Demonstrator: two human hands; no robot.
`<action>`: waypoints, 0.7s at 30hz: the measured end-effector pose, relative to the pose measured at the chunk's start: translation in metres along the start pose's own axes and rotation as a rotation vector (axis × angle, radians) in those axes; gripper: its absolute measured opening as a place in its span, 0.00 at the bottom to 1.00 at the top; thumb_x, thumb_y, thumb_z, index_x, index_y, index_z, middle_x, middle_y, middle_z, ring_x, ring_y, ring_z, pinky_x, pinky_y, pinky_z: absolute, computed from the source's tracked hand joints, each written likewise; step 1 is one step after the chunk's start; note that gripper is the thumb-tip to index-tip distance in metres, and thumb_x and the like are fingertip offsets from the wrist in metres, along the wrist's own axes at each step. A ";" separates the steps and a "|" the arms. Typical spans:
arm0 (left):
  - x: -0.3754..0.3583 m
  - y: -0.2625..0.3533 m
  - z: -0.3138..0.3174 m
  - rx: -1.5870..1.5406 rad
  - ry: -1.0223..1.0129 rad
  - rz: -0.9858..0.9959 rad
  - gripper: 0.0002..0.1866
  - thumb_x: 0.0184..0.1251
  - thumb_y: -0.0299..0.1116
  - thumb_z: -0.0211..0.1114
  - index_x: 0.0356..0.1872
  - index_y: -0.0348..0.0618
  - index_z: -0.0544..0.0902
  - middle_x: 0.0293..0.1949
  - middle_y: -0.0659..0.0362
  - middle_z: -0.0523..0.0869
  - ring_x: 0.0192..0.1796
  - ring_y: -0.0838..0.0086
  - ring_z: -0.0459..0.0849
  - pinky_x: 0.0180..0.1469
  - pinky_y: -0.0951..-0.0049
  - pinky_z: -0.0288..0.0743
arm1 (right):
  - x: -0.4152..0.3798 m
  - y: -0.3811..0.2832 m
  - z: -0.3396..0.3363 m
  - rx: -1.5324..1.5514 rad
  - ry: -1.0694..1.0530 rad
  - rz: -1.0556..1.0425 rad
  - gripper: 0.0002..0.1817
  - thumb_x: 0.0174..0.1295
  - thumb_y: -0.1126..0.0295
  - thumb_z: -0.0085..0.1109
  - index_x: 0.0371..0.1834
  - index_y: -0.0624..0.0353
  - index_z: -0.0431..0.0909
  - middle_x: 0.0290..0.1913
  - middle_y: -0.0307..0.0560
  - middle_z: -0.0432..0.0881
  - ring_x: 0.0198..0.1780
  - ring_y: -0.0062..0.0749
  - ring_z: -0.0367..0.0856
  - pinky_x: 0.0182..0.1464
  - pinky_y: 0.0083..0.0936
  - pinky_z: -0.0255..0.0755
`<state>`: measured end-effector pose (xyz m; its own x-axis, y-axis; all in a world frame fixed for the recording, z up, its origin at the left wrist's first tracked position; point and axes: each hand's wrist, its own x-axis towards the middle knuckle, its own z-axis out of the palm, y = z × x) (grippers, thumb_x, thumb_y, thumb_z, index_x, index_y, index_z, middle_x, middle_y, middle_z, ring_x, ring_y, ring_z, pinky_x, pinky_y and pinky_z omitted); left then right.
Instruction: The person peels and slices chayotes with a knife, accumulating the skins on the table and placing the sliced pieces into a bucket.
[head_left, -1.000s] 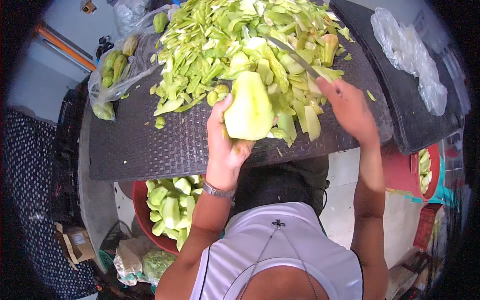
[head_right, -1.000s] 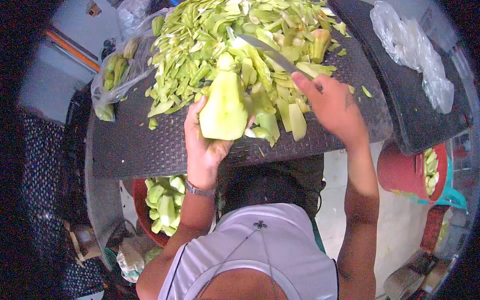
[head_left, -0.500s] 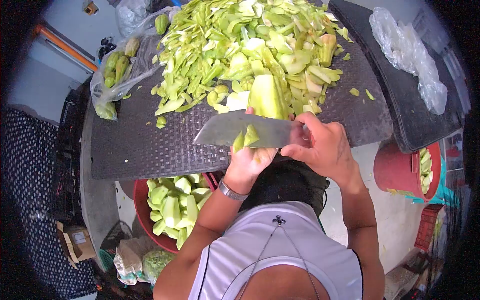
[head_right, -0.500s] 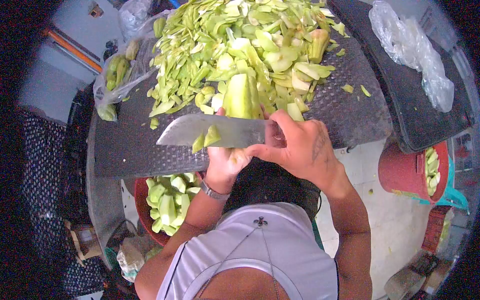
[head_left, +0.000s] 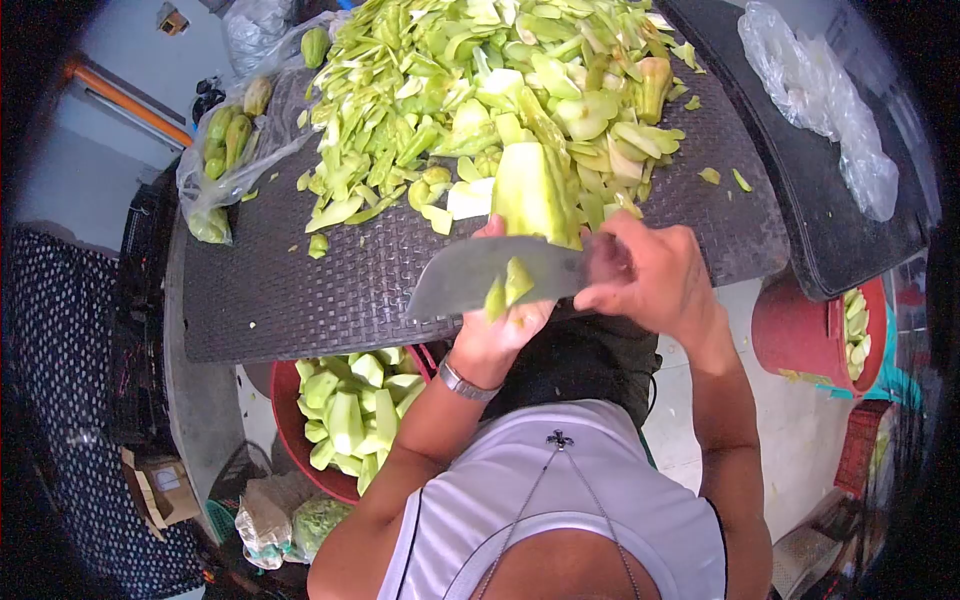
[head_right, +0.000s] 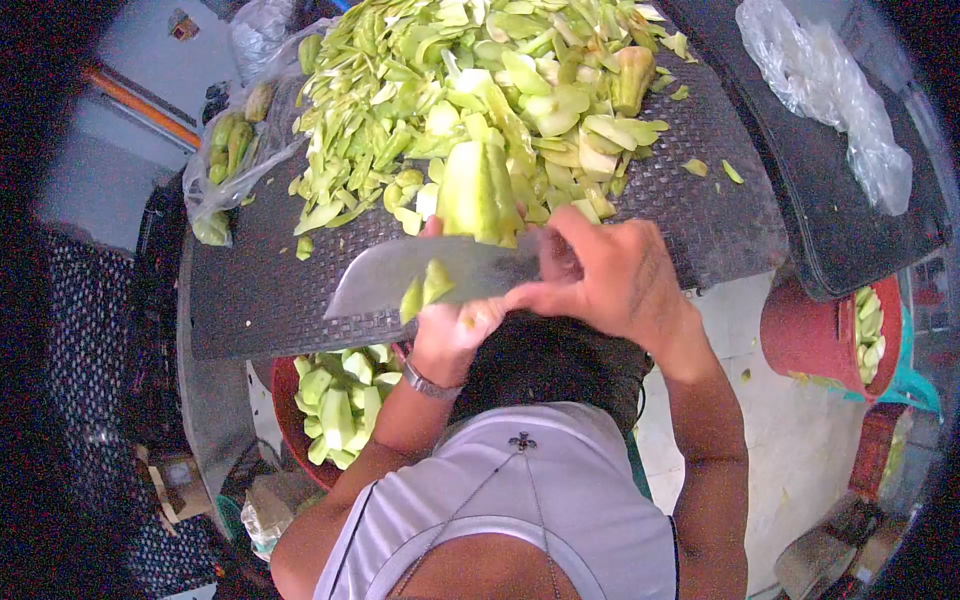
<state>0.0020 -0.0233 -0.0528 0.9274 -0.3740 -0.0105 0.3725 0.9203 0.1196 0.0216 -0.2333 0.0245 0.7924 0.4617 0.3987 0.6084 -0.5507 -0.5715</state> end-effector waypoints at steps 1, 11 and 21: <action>-0.002 0.001 0.001 0.016 -0.031 0.011 0.39 0.81 0.60 0.52 0.77 0.37 0.67 0.69 0.42 0.79 0.69 0.48 0.80 0.71 0.42 0.76 | 0.001 0.011 -0.002 -0.007 -0.008 0.041 0.34 0.58 0.35 0.73 0.38 0.59 0.78 0.21 0.43 0.83 0.25 0.42 0.89 0.29 0.38 0.81; -0.002 0.001 0.019 0.016 -0.103 0.004 0.41 0.76 0.65 0.54 0.76 0.41 0.69 0.64 0.39 0.81 0.61 0.41 0.83 0.57 0.36 0.81 | 0.023 0.034 -0.015 -0.021 0.002 0.254 0.31 0.68 0.39 0.67 0.37 0.63 0.80 0.23 0.57 0.81 0.29 0.57 0.87 0.32 0.44 0.77; 0.010 0.024 0.051 0.222 0.291 0.220 0.36 0.84 0.61 0.48 0.73 0.39 0.73 0.62 0.45 0.84 0.59 0.51 0.86 0.67 0.44 0.79 | 0.029 0.023 -0.030 -0.066 0.130 0.592 0.27 0.72 0.44 0.65 0.40 0.62 0.80 0.24 0.62 0.83 0.25 0.54 0.83 0.32 0.44 0.75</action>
<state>0.0188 -0.0107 0.0010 0.9671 -0.0939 -0.2366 0.1772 0.9155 0.3612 0.0598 -0.2536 0.0447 0.9933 -0.0223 0.1134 0.0610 -0.7320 -0.6786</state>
